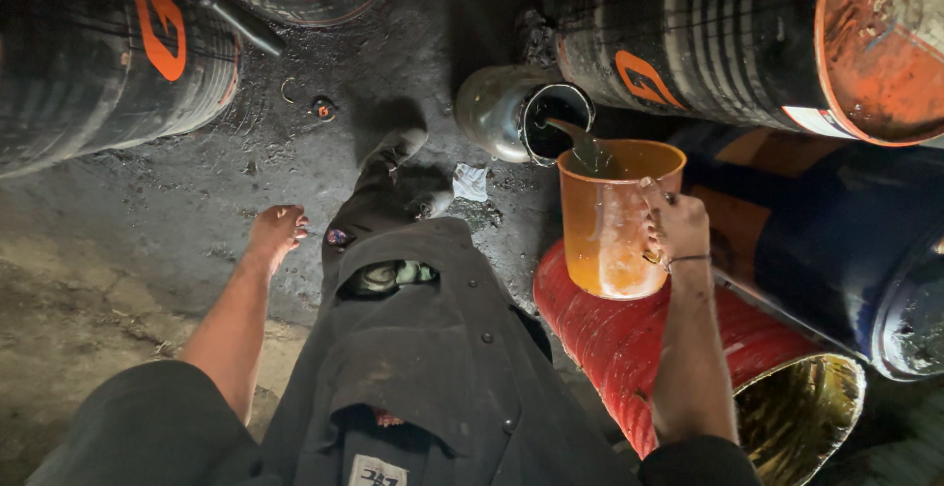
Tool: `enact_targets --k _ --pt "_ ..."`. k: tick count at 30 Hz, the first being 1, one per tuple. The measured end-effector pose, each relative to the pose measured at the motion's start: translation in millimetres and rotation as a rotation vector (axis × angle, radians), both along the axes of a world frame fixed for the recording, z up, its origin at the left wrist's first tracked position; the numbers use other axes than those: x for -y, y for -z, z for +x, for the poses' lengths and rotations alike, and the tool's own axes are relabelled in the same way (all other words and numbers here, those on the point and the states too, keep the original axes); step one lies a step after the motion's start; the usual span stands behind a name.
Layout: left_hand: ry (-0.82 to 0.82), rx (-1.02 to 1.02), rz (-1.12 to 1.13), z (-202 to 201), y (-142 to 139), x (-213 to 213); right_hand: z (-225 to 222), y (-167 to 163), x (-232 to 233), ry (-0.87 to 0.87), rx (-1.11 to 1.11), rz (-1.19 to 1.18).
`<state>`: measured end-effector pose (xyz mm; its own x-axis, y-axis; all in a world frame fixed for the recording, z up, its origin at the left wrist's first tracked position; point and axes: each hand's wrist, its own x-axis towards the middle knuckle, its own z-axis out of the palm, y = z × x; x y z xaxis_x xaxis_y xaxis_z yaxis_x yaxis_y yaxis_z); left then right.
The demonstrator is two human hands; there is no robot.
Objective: The person uses a manual pump to transfer a dark liquid from a barrel into a yellow pitcher. They then pour the liquid from the pitcher into a metal container on the floor. The person repeats the pumping and pouring process multiple times.
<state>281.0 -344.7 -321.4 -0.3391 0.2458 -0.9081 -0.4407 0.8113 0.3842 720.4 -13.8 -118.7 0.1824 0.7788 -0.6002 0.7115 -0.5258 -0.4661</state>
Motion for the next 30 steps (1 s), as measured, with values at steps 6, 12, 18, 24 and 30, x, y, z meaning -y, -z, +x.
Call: enact_targets --k 6,12,18,24,30 --pt "0.003 0.002 0.004 1 0 -3 6 1 -5 0.013 0.008 -0.018" --pt "0.023 0.005 0.002 3 -1 -8 4 -4 -6 0.037 -0.016 -0.022" --pt "0.083 -0.025 -0.046 3 -4 -13 -4 -13 -8 -0.001 -0.003 -0.014" --pt "0.065 -0.031 -0.024 5 -1 -12 -14 -17 -11 -0.036 0.031 -0.012" --pt "0.057 -0.026 -0.023 5 0 -10 -17 -21 -17 -0.165 0.107 0.021"
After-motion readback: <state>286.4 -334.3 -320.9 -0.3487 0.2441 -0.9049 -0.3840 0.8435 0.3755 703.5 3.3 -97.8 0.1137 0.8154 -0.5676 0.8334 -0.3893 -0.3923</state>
